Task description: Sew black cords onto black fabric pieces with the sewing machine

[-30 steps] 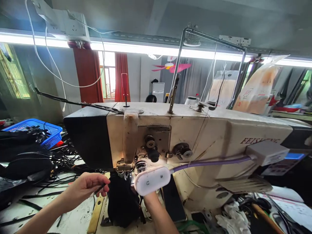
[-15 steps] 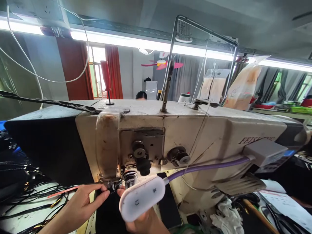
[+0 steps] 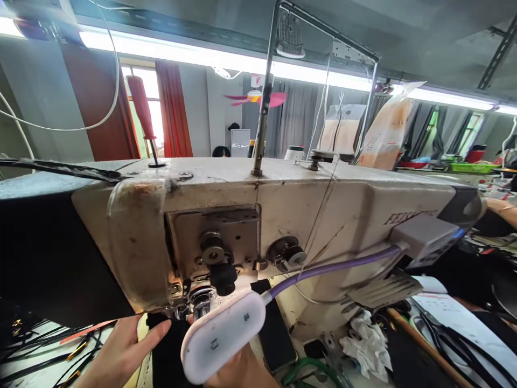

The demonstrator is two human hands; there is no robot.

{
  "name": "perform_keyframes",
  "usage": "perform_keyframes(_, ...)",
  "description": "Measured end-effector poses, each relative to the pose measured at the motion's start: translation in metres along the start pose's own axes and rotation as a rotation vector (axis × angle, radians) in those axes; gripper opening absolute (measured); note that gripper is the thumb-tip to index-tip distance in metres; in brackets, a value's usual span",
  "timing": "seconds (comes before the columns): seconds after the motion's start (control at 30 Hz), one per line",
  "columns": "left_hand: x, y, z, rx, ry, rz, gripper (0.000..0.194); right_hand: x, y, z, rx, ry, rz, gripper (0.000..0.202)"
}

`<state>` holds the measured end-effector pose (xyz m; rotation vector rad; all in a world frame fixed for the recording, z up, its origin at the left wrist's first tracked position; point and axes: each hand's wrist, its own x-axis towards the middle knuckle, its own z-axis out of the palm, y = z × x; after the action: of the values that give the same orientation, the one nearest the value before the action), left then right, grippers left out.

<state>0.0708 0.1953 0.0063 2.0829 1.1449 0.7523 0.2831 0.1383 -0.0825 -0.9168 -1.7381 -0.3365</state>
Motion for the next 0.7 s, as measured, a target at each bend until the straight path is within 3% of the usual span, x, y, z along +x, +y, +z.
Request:
perform_keyframes(0.17,0.006,-0.003,-0.005,-0.028,-0.040,-0.132,0.039,0.007,-0.005,-0.005,-0.070,-0.057,-0.077,0.059)
perform_keyframes(0.27,0.007,-0.003,-0.005,-0.052,-0.008,-0.226,0.040,0.012,-0.009,-0.006,-0.047,-0.050,-0.038,0.058)
perform_keyframes(0.37,0.008,-0.004,-0.005,-0.081,-0.066,-0.286,0.049,0.015,-0.012,-0.008,-0.023,-0.018,0.003,0.053)
perform_keyframes(0.5,0.009,-0.004,-0.008,-0.059,-0.148,-0.240,0.058,0.016,-0.014,-0.013,0.019,-0.151,0.047,0.050)
perform_keyframes(0.7,0.008,-0.002,-0.011,-0.040,-0.162,-0.217,0.053,0.011,-0.010,-0.012,-0.017,-0.134,0.023,0.059)
